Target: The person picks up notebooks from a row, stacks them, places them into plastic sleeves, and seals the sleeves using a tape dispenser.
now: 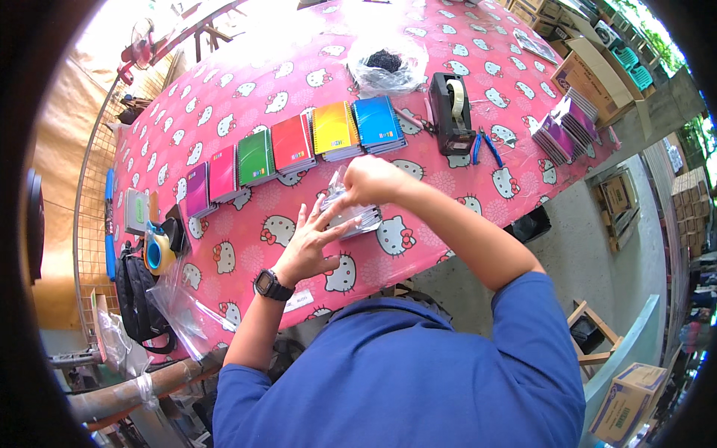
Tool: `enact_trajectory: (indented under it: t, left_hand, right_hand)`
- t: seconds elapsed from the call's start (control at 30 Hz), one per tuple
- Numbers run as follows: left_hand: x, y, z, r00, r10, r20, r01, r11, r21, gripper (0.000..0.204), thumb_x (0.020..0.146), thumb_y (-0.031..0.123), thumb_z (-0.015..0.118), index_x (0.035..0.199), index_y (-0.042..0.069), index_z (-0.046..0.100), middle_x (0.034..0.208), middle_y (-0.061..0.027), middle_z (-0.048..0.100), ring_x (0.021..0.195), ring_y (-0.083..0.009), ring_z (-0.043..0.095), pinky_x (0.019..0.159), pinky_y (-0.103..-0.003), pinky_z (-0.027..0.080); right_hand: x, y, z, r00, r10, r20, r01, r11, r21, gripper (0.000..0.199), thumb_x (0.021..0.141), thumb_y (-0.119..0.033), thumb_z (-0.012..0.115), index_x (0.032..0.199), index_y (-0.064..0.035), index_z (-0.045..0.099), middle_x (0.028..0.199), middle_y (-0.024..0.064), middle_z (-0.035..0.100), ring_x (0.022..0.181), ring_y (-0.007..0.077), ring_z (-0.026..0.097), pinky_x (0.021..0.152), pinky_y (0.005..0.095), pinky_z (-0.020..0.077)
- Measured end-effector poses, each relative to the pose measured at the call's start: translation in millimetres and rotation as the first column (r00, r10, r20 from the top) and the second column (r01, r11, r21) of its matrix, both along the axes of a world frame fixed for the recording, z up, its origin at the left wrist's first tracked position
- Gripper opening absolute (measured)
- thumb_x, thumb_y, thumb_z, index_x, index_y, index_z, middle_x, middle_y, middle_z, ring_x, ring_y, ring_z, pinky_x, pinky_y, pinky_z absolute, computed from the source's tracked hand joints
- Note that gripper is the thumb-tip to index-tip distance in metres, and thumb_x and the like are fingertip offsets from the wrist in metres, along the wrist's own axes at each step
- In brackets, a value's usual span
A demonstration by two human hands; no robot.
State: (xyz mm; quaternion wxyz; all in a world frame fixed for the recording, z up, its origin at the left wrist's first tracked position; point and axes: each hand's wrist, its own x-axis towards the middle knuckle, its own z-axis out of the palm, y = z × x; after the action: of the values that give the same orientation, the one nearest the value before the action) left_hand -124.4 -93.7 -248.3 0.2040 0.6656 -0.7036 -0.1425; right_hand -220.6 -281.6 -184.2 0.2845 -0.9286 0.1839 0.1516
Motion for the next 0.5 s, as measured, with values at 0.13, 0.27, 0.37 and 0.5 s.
enact_trajectory:
  t: [0.13, 0.27, 0.37, 0.5]
  left_hand:
    - [1.2, 0.4, 4.0, 0.999, -0.038, 0.000, 0.038, 0.999, 0.019, 0.076, 0.058, 0.016, 0.068, 0.129, 0.031, 0.048, 0.148, -0.0020, 0.025, 0.135, -0.0420, 0.017, 0.105, -0.064, 0.015]
    - [2.6, -1.7, -2.7, 0.711, 0.026, -0.702, -0.318, 0.903, -0.288, 0.079, 0.064, 0.025, 0.073, 0.135, 0.015, 0.042, 0.147, -0.0122, 0.026, 0.137, -0.0331, 0.020, 0.110, -0.047, 0.018]
    - [15.4, -19.3, -35.7, 0.532, 0.271, -0.802, -0.468, 0.884, -0.012, 0.054, 0.073, 0.024, 0.073, 0.120, 0.003, 0.056, 0.121, -0.0164, 0.054, 0.112, -0.0238, 0.050, 0.096, -0.033, 0.038]
    - [-6.1, -44.0, -6.1, 0.737, 0.157, -0.658, -0.424, 0.865, -0.267, 0.016, 0.081, 0.008, 0.067, 0.095, 0.001, 0.068, 0.090, -0.0095, 0.066, 0.086, -0.0132, 0.060, 0.075, -0.026, 0.048]
  right_hand:
    - [-9.8, -0.5, 4.3, 0.987, -0.030, -0.161, -0.036, 0.917, -0.397, 0.061, 0.061, -0.062, 0.070, 0.078, -0.0030, 0.069, 0.081, 0.0141, 0.067, 0.081, 0.0279, 0.066, 0.070, 0.0375, 0.0516]
    - [-62.1, -51.5, -17.7, 0.977, -0.102, 0.188, 0.114, 0.992, -0.054, 0.048, 0.061, -0.045, 0.080, 0.077, -0.0023, 0.066, 0.068, 0.0075, 0.064, 0.062, 0.0199, 0.061, 0.061, 0.0314, 0.0491]
    - [-63.6, -27.0, -64.1, 0.830, -0.313, 0.462, 0.101, 0.898, 0.427, 0.048, 0.066, -0.026, 0.082, 0.102, -0.0023, 0.061, 0.085, 0.0024, 0.062, 0.074, 0.0111, 0.056, 0.065, 0.0277, 0.0486]
    - [-62.5, -2.5, -80.1, 0.811, -0.525, 0.258, 0.181, 0.645, 0.743, 0.042, 0.073, -0.015, 0.077, 0.111, -0.0060, 0.059, 0.093, 0.0032, 0.060, 0.076, 0.0093, 0.057, 0.066, 0.0240, 0.0490]
